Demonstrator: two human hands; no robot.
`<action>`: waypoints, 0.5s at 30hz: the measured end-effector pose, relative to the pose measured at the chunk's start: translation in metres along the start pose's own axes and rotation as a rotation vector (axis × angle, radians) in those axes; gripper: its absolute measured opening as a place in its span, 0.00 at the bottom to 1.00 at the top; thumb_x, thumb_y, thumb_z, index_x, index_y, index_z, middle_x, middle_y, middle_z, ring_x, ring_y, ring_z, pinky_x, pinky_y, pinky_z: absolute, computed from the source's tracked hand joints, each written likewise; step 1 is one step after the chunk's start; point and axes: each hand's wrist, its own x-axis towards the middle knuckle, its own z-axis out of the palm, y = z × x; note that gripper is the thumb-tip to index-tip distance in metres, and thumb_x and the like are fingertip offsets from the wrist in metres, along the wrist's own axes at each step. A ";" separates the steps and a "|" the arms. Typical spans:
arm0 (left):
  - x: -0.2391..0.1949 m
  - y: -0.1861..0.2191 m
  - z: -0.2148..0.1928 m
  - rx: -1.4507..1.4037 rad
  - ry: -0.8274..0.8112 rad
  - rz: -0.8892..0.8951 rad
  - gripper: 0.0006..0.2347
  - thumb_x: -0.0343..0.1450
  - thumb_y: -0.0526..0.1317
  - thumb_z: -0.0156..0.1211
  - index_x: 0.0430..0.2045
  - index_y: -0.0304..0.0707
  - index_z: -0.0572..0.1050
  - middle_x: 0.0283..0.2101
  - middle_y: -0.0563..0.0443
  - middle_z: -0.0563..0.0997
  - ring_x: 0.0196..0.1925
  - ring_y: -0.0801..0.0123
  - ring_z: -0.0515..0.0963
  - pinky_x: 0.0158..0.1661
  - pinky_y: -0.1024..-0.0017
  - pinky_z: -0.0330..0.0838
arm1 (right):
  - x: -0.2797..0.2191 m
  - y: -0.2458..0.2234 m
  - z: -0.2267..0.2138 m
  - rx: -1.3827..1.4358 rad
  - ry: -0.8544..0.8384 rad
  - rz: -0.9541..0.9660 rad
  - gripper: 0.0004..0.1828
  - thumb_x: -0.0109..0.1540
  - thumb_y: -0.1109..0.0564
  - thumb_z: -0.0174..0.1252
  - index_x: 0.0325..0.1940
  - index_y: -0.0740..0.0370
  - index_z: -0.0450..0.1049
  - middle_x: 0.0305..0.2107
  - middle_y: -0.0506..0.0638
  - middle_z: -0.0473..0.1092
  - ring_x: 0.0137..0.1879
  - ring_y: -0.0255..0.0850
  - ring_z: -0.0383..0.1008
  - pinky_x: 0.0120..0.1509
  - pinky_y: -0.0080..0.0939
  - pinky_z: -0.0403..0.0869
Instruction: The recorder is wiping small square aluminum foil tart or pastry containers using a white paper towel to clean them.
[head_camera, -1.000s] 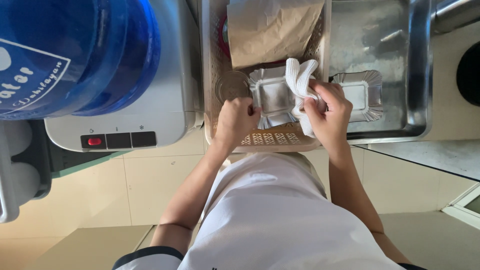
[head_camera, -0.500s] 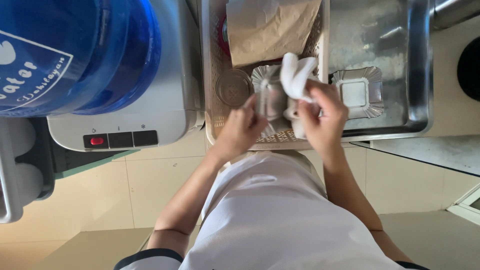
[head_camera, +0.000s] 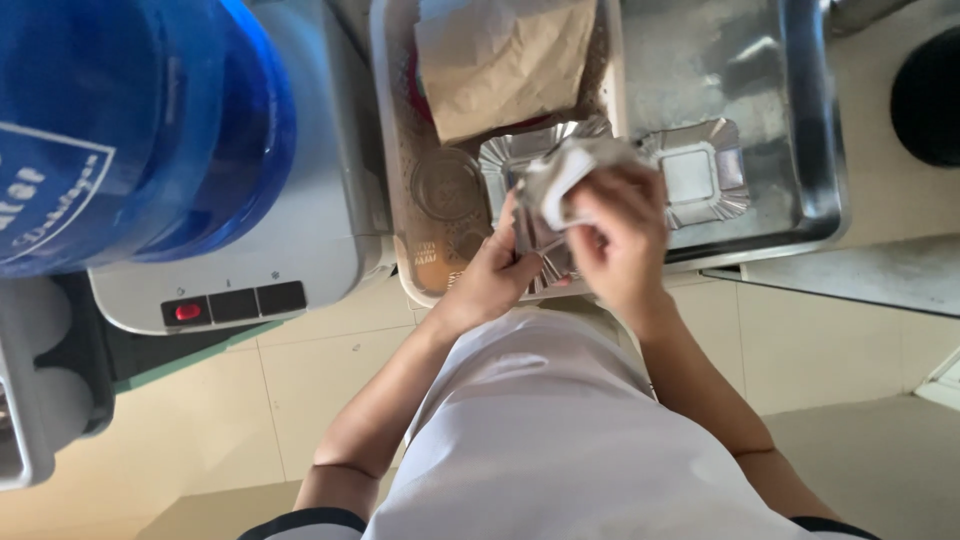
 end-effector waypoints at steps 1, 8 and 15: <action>0.000 -0.024 -0.009 0.000 -0.010 -0.005 0.35 0.72 0.24 0.47 0.74 0.45 0.39 0.62 0.53 0.72 0.60 0.76 0.73 0.61 0.77 0.68 | -0.004 -0.002 -0.001 -0.006 0.005 0.008 0.17 0.57 0.68 0.63 0.50 0.62 0.79 0.48 0.54 0.75 0.59 0.56 0.71 0.65 0.55 0.71; 0.008 -0.026 0.004 0.037 -0.015 -0.009 0.28 0.74 0.24 0.48 0.72 0.38 0.55 0.61 0.55 0.69 0.61 0.74 0.70 0.57 0.74 0.72 | -0.018 0.017 -0.010 0.001 0.003 0.011 0.16 0.56 0.68 0.62 0.47 0.61 0.80 0.45 0.52 0.76 0.57 0.53 0.72 0.63 0.52 0.71; 0.015 -0.046 0.014 0.091 -0.082 -0.010 0.30 0.76 0.23 0.51 0.75 0.36 0.52 0.64 0.50 0.68 0.66 0.71 0.67 0.64 0.77 0.63 | -0.020 0.003 -0.032 0.031 -0.031 -0.028 0.15 0.54 0.67 0.62 0.44 0.62 0.80 0.44 0.55 0.76 0.55 0.56 0.71 0.61 0.53 0.70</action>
